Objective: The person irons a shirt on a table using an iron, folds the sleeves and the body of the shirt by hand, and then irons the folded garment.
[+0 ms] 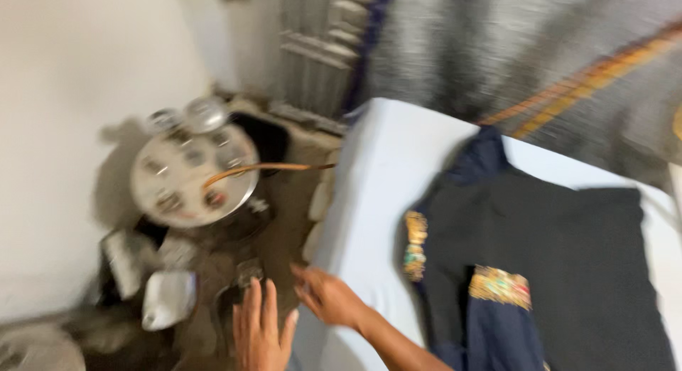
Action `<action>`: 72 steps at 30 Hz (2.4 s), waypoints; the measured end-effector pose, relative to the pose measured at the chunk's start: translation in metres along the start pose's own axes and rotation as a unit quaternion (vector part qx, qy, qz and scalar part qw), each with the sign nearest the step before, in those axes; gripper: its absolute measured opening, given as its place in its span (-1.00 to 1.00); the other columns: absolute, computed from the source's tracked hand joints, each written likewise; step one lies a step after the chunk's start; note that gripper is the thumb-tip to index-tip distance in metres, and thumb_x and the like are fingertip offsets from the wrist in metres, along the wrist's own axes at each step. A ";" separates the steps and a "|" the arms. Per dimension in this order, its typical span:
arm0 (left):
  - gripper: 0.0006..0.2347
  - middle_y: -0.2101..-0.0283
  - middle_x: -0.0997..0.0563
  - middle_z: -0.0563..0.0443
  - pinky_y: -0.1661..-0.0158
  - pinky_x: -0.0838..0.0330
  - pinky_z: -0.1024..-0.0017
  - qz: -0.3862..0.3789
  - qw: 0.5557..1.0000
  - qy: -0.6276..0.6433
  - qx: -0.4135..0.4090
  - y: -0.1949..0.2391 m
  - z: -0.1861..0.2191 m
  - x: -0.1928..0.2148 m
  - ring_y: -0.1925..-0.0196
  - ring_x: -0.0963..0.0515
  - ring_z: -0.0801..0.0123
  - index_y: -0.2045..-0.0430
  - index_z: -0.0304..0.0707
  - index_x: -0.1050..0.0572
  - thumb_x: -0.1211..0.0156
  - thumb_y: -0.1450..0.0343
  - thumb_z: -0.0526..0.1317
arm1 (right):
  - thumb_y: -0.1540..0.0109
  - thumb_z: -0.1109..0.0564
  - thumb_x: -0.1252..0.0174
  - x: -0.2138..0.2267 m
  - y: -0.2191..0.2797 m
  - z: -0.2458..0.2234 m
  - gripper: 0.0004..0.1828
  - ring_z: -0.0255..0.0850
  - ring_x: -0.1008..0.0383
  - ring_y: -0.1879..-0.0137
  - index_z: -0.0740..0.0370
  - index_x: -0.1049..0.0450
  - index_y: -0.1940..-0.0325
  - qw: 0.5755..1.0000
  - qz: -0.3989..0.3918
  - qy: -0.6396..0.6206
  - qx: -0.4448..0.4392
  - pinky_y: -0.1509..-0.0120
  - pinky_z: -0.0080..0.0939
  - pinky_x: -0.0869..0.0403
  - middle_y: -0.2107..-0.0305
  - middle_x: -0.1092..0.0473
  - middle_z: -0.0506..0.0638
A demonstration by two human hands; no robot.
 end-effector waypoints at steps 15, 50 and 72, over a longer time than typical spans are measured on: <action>-0.36 -0.42 -0.16 -0.30 -0.31 0.11 -0.21 -0.219 0.913 0.047 -0.342 0.101 0.383 -0.162 -0.45 -0.11 -0.20 -0.31 -0.31 -0.23 -0.28 -0.37 -0.01 | -0.25 0.10 -0.19 0.165 0.344 0.239 -0.51 0.22 -0.39 -0.22 0.26 -0.41 -0.26 0.881 0.421 0.174 -0.128 -0.24 0.12 -0.39 -0.12 -0.40 0.26; -0.32 -0.48 -0.10 -0.31 -0.32 0.15 -0.28 -0.358 0.868 -0.092 -0.331 0.246 0.604 -0.333 -0.45 -0.02 -0.24 -0.36 -0.21 -0.23 -0.22 -0.35 0.10 | -0.13 0.04 -0.31 0.417 0.721 0.551 -0.38 0.16 -0.43 -0.13 0.24 -0.41 -0.25 0.749 0.455 0.362 -0.318 -0.10 0.17 -0.41 -0.01 -0.41 0.21; -0.38 -0.48 -0.12 -0.30 -0.37 0.25 -0.23 -0.328 0.923 -0.021 -0.198 0.355 0.674 -0.389 -0.53 0.04 -0.18 -0.31 -0.29 -0.28 -0.22 -0.40 0.07 | -0.07 -0.02 -0.39 0.535 0.654 0.643 -0.52 0.14 -0.58 0.00 0.17 -0.62 -0.04 0.915 0.131 0.310 -0.222 -0.14 0.04 -0.54 -0.02 -0.51 0.16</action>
Point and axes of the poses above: each hand's wrist, its own y-axis away from the middle knuckle, its own x-axis out of the back of the hand, z = x × y, the point moved 3 cm from there along -y, towards the middle knuckle
